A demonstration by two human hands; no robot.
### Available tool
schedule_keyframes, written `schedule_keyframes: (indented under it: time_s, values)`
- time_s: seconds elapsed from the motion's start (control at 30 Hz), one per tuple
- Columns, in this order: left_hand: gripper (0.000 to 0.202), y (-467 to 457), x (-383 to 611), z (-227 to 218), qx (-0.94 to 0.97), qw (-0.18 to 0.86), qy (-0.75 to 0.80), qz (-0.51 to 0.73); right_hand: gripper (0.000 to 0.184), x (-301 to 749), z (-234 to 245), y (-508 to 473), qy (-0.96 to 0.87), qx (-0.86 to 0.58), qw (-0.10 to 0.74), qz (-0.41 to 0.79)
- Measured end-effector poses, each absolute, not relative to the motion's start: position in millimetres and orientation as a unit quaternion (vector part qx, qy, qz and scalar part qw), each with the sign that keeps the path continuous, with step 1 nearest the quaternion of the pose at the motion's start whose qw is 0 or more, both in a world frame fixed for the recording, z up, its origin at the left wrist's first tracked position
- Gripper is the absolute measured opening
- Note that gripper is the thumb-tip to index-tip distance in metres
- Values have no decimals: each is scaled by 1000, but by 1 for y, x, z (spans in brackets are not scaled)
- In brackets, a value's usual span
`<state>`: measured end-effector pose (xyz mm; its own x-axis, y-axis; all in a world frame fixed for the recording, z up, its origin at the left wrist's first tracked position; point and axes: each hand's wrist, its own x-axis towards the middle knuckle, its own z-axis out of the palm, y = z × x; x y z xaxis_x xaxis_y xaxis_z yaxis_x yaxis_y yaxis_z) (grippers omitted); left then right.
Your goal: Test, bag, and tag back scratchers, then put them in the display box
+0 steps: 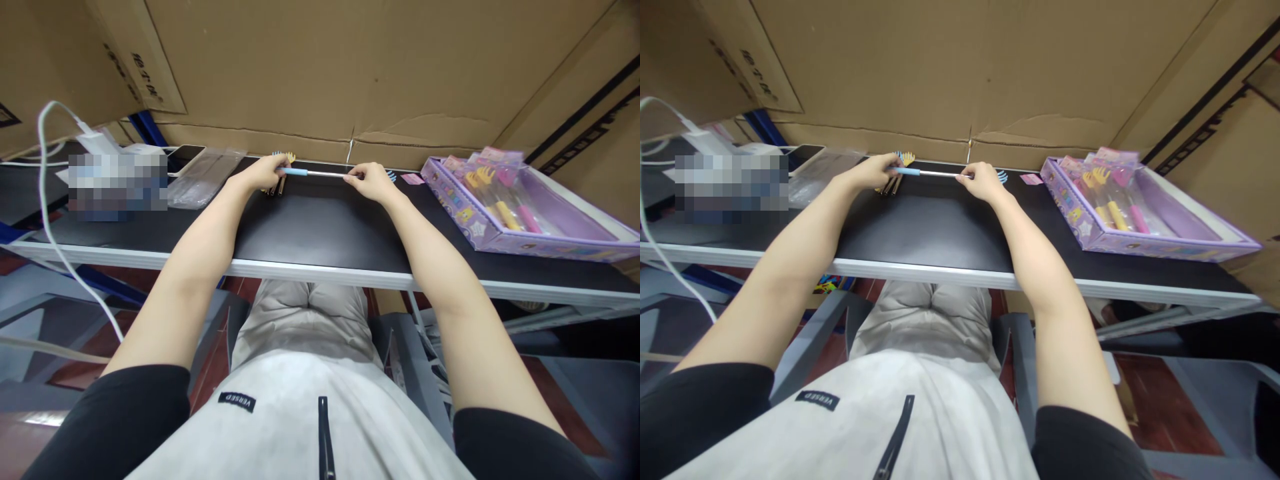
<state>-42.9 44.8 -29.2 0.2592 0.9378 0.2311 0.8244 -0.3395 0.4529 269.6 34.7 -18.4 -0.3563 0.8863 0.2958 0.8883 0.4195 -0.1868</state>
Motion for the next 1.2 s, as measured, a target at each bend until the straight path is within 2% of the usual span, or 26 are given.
schedule_keyframes:
  time_s: [0.3, 0.43, 0.67, 0.93, 1.2]
  values:
    - [16, 47, -44, -26, 805, 124, 497, 298, 31, 274, -22, 41, -813, -529, 235, 62]
    - [16, 45, -42, -25, 793, 123, 503, 320, 35, 275, -23, 43, -812, -523, 251, 64]
    - [17, 43, -40, -22, 786, 112, 497, 350, 44, 272, -16, 35, -820, -519, 241, 36]
    - [18, 43, -26, -28, 806, 107, 462, 355, 45, 263, -17, 28, -839, -506, 202, -2]
    - [13, 33, -8, -30, 809, 91, 457, 358, 47, 257, -21, 28, -849, -484, 211, -18]
